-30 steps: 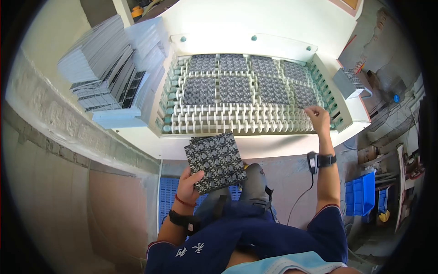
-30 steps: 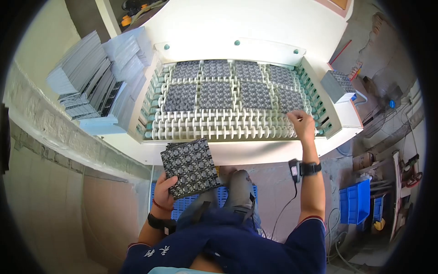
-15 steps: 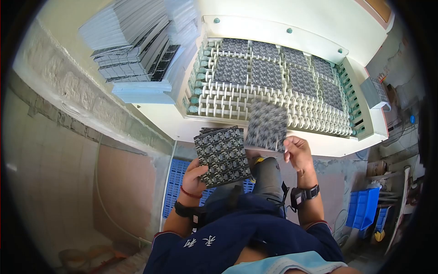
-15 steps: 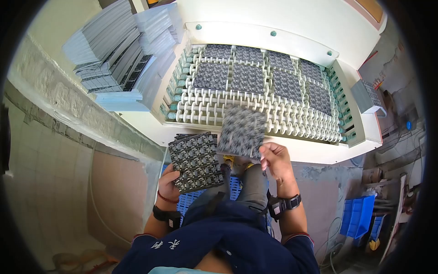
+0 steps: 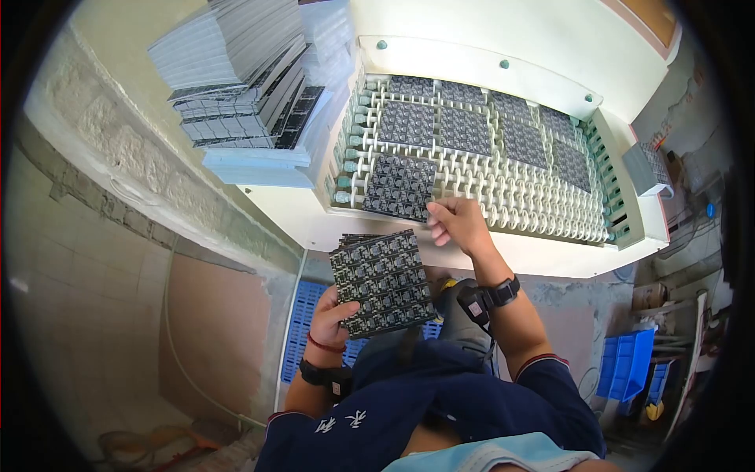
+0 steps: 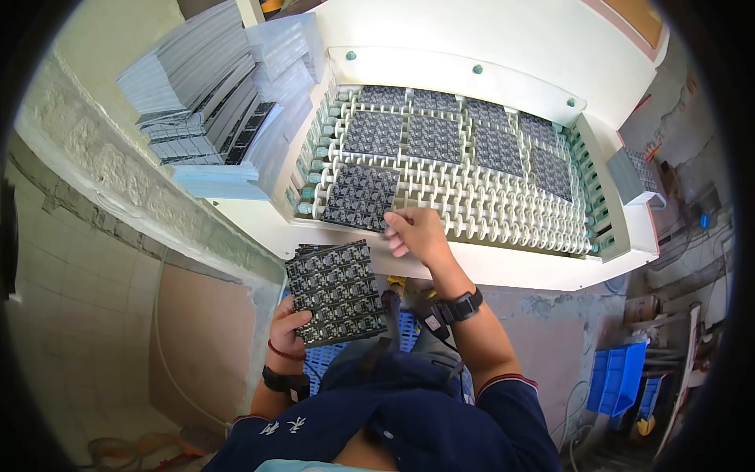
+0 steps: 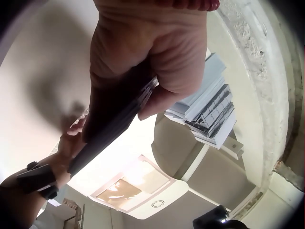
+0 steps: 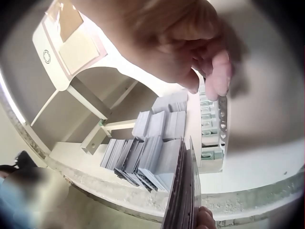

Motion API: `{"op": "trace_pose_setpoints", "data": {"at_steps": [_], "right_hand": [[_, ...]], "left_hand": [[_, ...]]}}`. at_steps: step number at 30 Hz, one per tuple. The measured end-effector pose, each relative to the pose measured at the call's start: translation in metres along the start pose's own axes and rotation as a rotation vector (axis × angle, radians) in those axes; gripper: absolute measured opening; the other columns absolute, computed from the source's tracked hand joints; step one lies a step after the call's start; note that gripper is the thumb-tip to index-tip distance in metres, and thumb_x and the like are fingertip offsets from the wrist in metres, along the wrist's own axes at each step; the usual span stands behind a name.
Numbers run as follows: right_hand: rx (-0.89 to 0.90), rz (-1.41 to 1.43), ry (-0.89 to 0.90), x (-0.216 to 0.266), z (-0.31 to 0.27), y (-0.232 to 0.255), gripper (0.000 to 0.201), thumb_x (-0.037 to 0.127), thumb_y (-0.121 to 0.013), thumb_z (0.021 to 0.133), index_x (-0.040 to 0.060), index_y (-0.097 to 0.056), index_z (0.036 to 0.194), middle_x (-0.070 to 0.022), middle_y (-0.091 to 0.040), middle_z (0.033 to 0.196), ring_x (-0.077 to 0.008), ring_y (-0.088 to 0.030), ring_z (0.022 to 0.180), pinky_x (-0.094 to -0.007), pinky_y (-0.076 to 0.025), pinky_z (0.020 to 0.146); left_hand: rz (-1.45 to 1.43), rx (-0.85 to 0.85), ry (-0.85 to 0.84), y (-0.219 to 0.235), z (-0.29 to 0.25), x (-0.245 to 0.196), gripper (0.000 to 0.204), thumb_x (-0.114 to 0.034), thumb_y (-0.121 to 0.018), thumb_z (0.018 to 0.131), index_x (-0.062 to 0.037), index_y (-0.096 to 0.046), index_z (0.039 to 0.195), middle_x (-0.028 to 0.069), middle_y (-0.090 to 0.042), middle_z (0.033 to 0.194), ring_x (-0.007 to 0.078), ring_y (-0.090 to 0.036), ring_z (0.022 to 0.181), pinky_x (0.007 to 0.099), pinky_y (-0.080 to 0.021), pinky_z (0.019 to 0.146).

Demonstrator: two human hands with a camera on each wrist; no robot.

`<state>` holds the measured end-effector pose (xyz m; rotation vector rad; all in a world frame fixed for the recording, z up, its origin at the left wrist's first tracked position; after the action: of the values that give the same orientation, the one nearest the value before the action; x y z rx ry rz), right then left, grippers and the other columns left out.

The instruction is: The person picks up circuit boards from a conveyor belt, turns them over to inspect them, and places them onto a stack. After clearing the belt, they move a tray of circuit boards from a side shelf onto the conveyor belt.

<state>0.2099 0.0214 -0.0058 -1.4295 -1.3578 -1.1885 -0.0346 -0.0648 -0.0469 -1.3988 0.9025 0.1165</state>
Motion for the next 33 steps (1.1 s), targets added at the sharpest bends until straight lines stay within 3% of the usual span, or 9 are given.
{"op": "trace_pose_setpoints", "data": {"at_steps": [3,5,8,14,17,20,26,30,33], "right_hand": [[-0.009,-0.078,-0.076,-0.008,-0.025,0.013,0.023,0.019,-0.061,0.083,-0.0045,-0.06,0.083,-0.0056,-0.058,0.066,-0.0099,-0.055,0.05,-0.0203,-0.047,0.044],[0.124,0.08,-0.121,-0.017,-0.048,0.016,0.021,0.017,-0.063,0.081,-0.0035,-0.062,0.083,-0.0056,-0.059,0.064,-0.0098,-0.055,0.049,-0.02,-0.047,0.044],[0.221,0.046,-0.092,-0.032,-0.074,0.01,0.019,0.016,-0.064,0.08,-0.0024,-0.062,0.081,-0.0038,-0.058,0.061,-0.0081,-0.054,0.049,-0.0195,-0.046,0.043],[-0.065,0.147,-0.005,-0.022,-0.062,0.052,0.019,0.016,-0.065,0.079,-0.0025,-0.061,0.078,-0.0012,-0.055,0.058,-0.0055,-0.048,0.045,-0.0182,-0.043,0.041],[-0.284,-0.002,0.049,-0.007,-0.039,0.096,0.021,0.016,-0.065,0.079,-0.0034,-0.061,0.076,-0.0025,-0.054,0.056,-0.0071,-0.048,0.041,-0.0187,-0.041,0.038],[-0.361,-0.224,0.007,-0.007,-0.019,0.127,0.018,0.013,-0.063,0.079,-0.0046,-0.061,0.074,-0.0028,-0.054,0.053,-0.0073,-0.048,0.04,-0.0193,-0.039,0.035],[-0.497,-0.242,0.078,0.005,-0.038,0.185,0.019,0.014,-0.063,0.078,-0.0054,-0.063,0.079,-0.0034,-0.054,0.052,-0.007,-0.047,0.039,-0.0188,-0.037,0.035],[-0.617,-0.377,0.028,-0.003,-0.049,0.235,0.021,0.016,-0.064,0.077,-0.005,-0.064,0.078,-0.0023,-0.052,0.051,-0.0074,-0.046,0.04,-0.0208,-0.036,0.036],[-0.743,-0.529,0.143,-0.01,-0.057,0.287,0.023,0.018,-0.065,0.074,-0.0052,-0.066,0.075,-0.0013,-0.051,0.049,-0.0081,-0.044,0.04,-0.0244,-0.032,0.038]], "left_hand": [[0.013,-0.022,0.002,-0.005,0.007,0.0,0.041,-0.001,-0.057,0.075,0.0068,-0.046,0.114,0.0155,-0.057,0.107,0.0227,-0.058,0.094,0.0347,-0.047,0.082],[0.0,-0.029,0.01,-0.008,0.014,0.005,0.04,-0.001,-0.057,0.076,0.0064,-0.045,0.115,0.0154,-0.057,0.107,0.0226,-0.058,0.094,0.0345,-0.047,0.082],[0.001,0.002,0.015,-0.014,0.027,0.012,0.037,0.0,-0.053,0.079,0.0052,-0.045,0.115,0.0152,-0.056,0.108,0.0219,-0.058,0.095,0.0345,-0.047,0.082],[-0.012,-0.039,-0.034,-0.017,0.043,0.024,0.033,0.001,-0.052,0.081,0.0049,-0.046,0.113,0.0156,-0.057,0.105,0.0231,-0.059,0.092,0.035,-0.049,0.08],[0.007,-0.077,-0.051,-0.022,0.039,0.018,0.032,0.001,-0.051,0.081,0.0053,-0.046,0.112,0.0165,-0.057,0.105,0.0242,-0.059,0.092,0.0362,-0.05,0.079],[0.006,-0.108,-0.054,-0.02,0.034,0.017,0.031,0.002,-0.05,0.081,0.0056,-0.046,0.111,0.017,-0.057,0.105,0.025,-0.059,0.091,0.0377,-0.05,0.079],[-0.016,-0.099,-0.087,-0.006,0.027,0.017,0.03,0.001,-0.051,0.081,0.0058,-0.047,0.11,0.0174,-0.057,0.106,0.0248,-0.06,0.09,0.0374,-0.05,0.079],[-0.067,-0.085,-0.08,-0.007,0.026,0.015,0.035,-0.001,-0.048,0.08,0.0078,-0.044,0.113,0.0196,-0.055,0.109,0.0274,-0.057,0.095,0.0391,-0.047,0.084],[-0.139,-0.015,-0.069,-0.013,0.027,0.014,0.042,-0.003,-0.046,0.077,0.0101,-0.041,0.116,0.0216,-0.053,0.111,0.0305,-0.056,0.099,0.0407,-0.044,0.088]]}}
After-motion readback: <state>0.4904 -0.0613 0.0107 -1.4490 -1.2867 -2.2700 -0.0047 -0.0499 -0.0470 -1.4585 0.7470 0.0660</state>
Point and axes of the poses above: each hand's wrist, its own z-axis towards the middle knuckle, its own y-axis out of the back of the hand, x = y × z, the point moved 3 cm from there along z, towards the middle knuckle
